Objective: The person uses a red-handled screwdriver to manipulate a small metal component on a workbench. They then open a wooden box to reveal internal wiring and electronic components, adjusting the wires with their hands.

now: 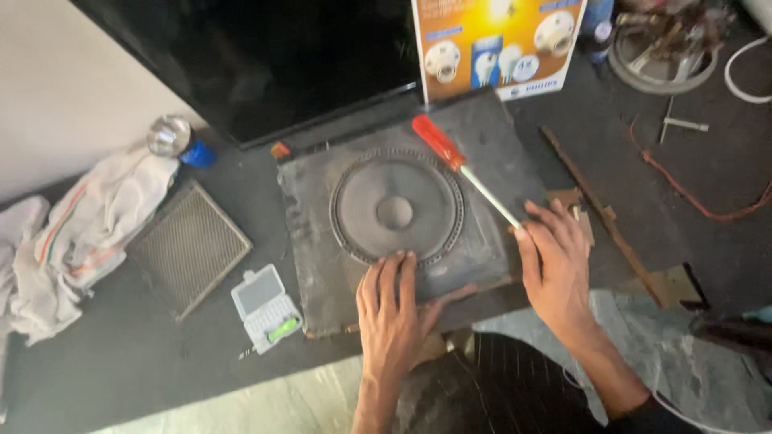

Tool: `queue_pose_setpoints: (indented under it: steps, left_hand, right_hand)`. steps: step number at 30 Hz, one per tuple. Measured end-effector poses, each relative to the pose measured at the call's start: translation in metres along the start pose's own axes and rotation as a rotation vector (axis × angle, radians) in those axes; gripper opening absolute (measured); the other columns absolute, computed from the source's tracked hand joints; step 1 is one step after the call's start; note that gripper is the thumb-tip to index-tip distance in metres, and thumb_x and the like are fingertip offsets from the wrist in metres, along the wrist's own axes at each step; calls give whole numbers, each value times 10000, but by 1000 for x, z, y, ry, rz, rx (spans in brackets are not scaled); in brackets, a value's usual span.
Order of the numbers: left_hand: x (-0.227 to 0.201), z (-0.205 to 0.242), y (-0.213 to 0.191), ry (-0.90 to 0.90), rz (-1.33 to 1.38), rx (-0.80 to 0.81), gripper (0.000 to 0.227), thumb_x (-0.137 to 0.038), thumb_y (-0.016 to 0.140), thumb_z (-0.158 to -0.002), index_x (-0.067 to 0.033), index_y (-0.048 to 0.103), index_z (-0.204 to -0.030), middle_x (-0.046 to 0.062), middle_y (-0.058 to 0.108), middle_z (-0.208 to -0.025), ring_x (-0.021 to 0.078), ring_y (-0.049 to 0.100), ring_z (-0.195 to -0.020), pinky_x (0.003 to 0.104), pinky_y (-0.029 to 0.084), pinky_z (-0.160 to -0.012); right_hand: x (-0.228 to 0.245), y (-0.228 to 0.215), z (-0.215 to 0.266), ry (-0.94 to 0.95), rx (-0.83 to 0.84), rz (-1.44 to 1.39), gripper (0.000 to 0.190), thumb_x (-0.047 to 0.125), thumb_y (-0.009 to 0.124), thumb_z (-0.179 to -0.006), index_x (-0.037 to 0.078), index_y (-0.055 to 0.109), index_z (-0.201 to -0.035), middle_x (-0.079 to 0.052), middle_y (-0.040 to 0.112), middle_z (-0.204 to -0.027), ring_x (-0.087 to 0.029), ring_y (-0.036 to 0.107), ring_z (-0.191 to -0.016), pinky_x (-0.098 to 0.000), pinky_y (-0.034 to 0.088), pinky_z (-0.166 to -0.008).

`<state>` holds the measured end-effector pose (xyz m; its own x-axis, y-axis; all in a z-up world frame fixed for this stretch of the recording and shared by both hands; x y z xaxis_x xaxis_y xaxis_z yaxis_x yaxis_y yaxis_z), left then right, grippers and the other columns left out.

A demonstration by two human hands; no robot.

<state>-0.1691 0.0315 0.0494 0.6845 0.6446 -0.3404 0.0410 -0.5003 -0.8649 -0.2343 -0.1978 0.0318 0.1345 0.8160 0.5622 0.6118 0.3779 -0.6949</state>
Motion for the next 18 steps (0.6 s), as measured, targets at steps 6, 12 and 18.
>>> queue_pose_setpoints:
  steps: [6,12,18]
  left_hand:
    - [-4,-5,-2,-38,39,-13,844,-296,886,-686,-22,539,-1404,151,522,-1411,374,472,-1318,496,421,-1107]
    - [-21,-8,-16,-135,370,-152,668,-273,810,-847,-2,524,-1387,164,593,-1342,342,558,-1249,444,486,-1051]
    - [-41,-30,19,-650,1423,3,454,-168,532,-1040,11,492,-1455,126,728,-1129,140,674,-956,280,559,-882]
  right_hand:
    - [18,1,7,-51,19,109,170,145,611,-1009,29,706,-1088,-165,645,-1337,-461,405,-1408,-572,338,-1131]
    - [39,2,20,-76,9,-26,182,94,556,-1039,16,710,-1094,-93,649,-1202,-357,508,-1304,-501,395,-1124]
    - [72,16,45,89,207,-351,199,62,498,-1036,-28,590,-1187,-184,621,-1197,-329,622,-1123,-414,487,-980]
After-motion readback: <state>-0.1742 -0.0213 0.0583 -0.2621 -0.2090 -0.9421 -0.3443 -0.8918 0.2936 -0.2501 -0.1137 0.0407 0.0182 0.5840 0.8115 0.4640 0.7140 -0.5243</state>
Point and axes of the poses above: each hand's wrist, its own z-axis away from the middle knuckle, its own y-axis out of the palm, x = y × z, the point moved 4 cm from there along -z, towards the middle knuckle
